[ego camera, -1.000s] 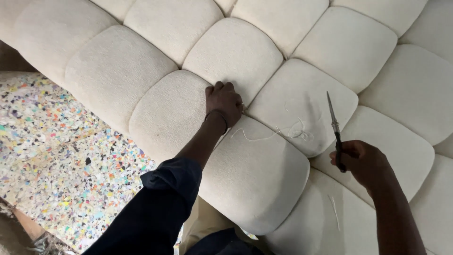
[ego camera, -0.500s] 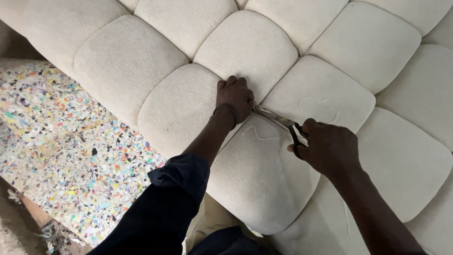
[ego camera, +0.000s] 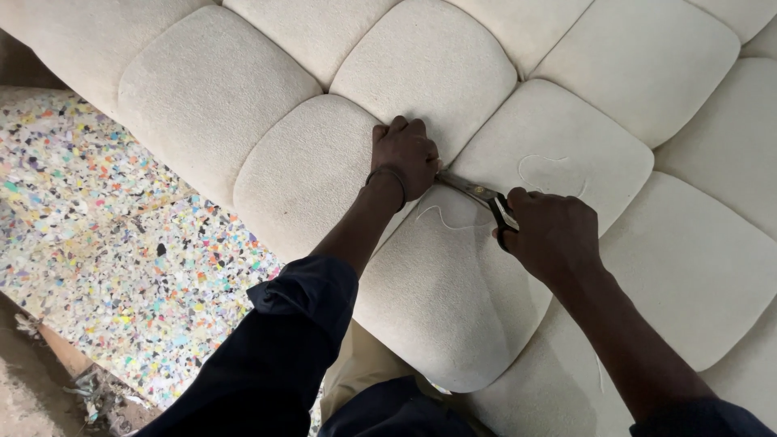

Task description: Hand-sewing a tufted pattern onto a white upholstered cushion using a needle and thread

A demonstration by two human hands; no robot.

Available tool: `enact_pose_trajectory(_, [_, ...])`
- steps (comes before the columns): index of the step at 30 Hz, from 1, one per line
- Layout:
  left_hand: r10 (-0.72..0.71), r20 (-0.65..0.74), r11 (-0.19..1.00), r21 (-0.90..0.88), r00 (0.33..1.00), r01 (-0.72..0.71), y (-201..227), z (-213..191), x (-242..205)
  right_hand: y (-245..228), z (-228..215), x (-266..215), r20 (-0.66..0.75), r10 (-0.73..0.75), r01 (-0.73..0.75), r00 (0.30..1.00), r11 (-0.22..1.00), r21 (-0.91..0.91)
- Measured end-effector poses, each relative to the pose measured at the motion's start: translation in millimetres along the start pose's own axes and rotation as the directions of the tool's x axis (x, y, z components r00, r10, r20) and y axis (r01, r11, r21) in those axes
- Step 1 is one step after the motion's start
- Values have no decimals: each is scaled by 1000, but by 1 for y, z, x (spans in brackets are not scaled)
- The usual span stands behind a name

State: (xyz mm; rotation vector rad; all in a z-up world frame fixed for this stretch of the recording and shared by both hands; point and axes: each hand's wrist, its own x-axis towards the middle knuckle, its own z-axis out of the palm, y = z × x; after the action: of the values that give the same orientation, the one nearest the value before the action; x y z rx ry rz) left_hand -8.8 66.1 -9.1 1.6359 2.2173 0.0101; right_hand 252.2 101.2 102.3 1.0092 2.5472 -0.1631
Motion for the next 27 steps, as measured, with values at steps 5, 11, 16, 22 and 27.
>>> enact_pose_trajectory(5, [16,-2,999,-36,1000,-16,-1,-7,-3,-3,-2,0,-31,-39,38,999,998,-53])
enact_pose_trajectory(11, [16,28,996,-92,999,-13,-2,-17,-5,-3,1,1,-31,-35,35,999,999,5])
enact_pose_trajectory(16, [-69,-4,995,-69,998,69,1,2,15,-2,4,-1,-32,-24,25,999,999,23])
enact_pose_trajectory(22, [-67,10,993,-100,998,68,-1,-1,19,0,1,-11,-36,20,-18,999,998,61])
enact_pose_trajectory(27, [-75,24,977,-198,997,79,-3,-11,20,5,5,-10,-66,47,-42,997,996,80])
